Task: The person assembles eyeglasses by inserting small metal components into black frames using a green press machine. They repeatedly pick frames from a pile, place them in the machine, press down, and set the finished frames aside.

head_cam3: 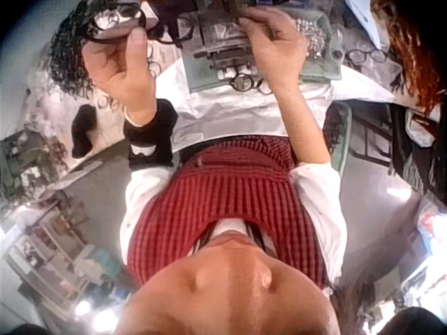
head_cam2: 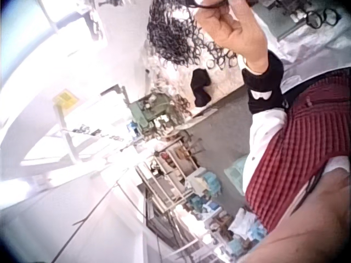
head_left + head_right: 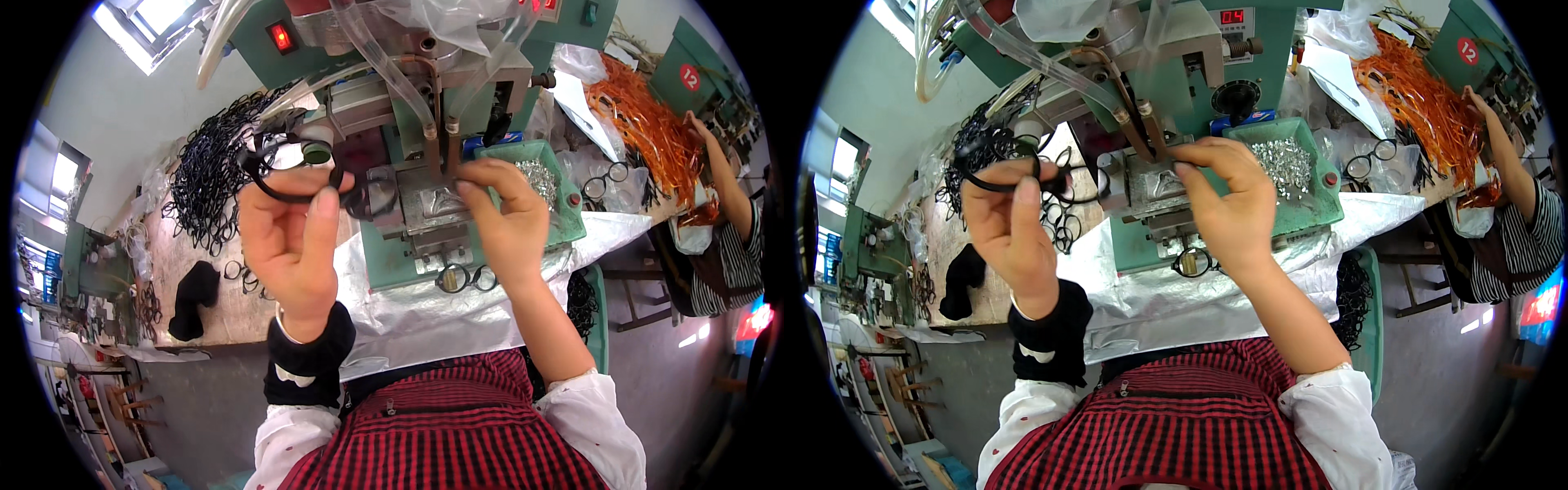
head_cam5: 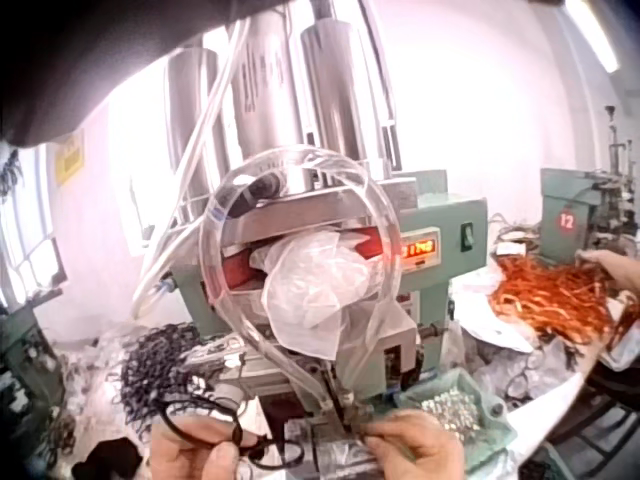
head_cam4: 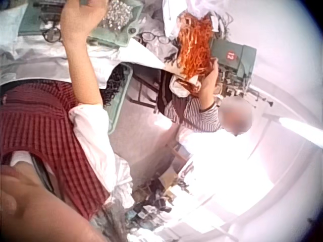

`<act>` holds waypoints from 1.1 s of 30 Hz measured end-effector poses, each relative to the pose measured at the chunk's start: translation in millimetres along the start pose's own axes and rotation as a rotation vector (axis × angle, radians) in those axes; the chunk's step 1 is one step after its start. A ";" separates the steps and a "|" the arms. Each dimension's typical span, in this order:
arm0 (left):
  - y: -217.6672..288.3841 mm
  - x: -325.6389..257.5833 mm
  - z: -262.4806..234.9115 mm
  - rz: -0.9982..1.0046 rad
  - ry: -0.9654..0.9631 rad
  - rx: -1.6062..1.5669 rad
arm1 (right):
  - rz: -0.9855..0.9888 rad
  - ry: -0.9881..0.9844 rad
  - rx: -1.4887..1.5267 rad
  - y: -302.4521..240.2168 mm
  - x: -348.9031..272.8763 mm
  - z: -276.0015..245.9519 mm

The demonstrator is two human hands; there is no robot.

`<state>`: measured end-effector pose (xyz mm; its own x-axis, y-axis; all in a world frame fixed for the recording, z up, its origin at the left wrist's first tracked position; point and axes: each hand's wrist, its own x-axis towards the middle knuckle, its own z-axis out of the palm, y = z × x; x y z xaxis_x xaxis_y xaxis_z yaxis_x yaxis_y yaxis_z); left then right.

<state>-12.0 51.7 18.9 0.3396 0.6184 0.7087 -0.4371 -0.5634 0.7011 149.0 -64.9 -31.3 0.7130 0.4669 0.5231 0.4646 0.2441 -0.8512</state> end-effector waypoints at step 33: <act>-32.6 -44.7 28.2 0.732 -0.482 0.421 | -0.014 -0.083 -0.965 81.9 -32.7 -86.8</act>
<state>10.5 27.0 -33.5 0.4480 -0.2012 0.8711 -0.3740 -0.9272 -0.0218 209.4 -133.9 -114.4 0.6820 0.5371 0.4963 0.7303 -0.5353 -0.4243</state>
